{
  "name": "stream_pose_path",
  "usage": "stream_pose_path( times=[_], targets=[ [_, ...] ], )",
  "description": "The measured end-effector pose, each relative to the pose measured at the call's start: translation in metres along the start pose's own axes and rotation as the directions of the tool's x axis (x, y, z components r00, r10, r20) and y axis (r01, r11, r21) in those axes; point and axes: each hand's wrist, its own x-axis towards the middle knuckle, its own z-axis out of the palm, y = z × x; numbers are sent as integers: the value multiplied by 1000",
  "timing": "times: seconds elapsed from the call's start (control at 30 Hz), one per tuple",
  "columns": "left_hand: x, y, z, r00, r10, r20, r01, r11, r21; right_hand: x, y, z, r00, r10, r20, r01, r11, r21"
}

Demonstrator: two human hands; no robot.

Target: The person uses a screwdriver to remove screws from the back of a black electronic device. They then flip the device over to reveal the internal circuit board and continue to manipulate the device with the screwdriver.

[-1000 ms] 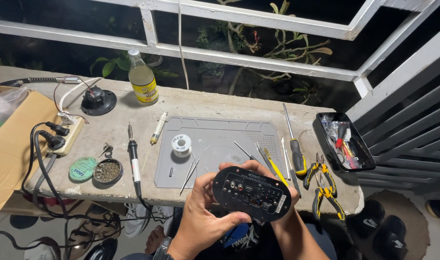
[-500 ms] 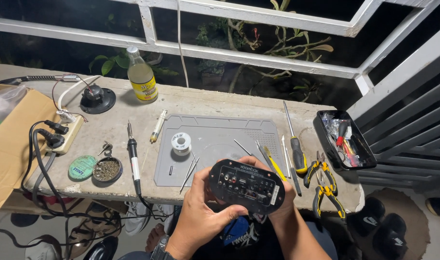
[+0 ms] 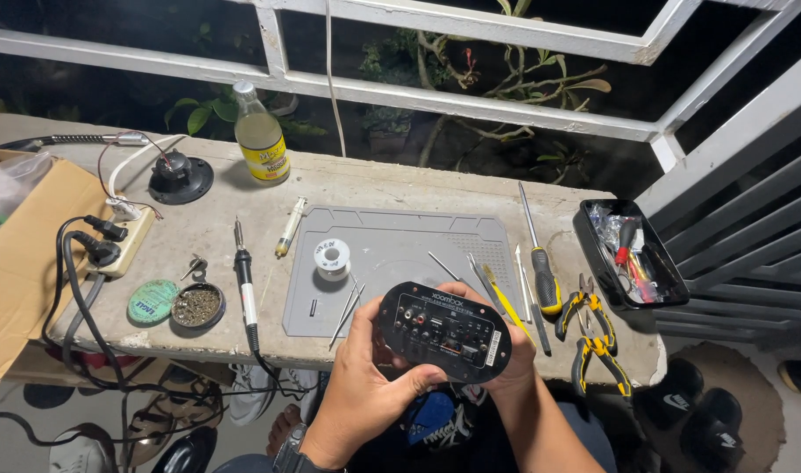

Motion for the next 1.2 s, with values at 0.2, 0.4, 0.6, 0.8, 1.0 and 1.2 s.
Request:
stream_pose_path(
  times=[0.2, 0.4, 0.6, 0.8, 1.0, 1.2],
  targets=[
    [2, 1, -4, 995, 96, 6, -96, 994, 49, 0, -2, -1, 999, 0, -46, -4, 997, -82],
    [2, 8, -4, 989, 141, 43, -139, 990, -34, 6, -6, 11, 998, -28, 48, 34, 991, -130],
    [3, 1, -4, 995, 88, 50, -88, 996, -7, 17, -13, 41, 994, -52, 94, 71, 975, -213],
    [3, 1, -4, 994, 77, 73, -75, 997, -23, 18, -15, 44, 987, -57, 150, 85, 980, -183],
    [3, -4, -3, 995, 19, 101, -15, 999, -34, 15, -16, 32, 981, -65, 184, 110, 964, -241],
    [3, -2, -3, 990, -79, 116, 84, 996, -42, 15, -19, 31, 978, -58, 201, 111, 958, -263]
  ],
)
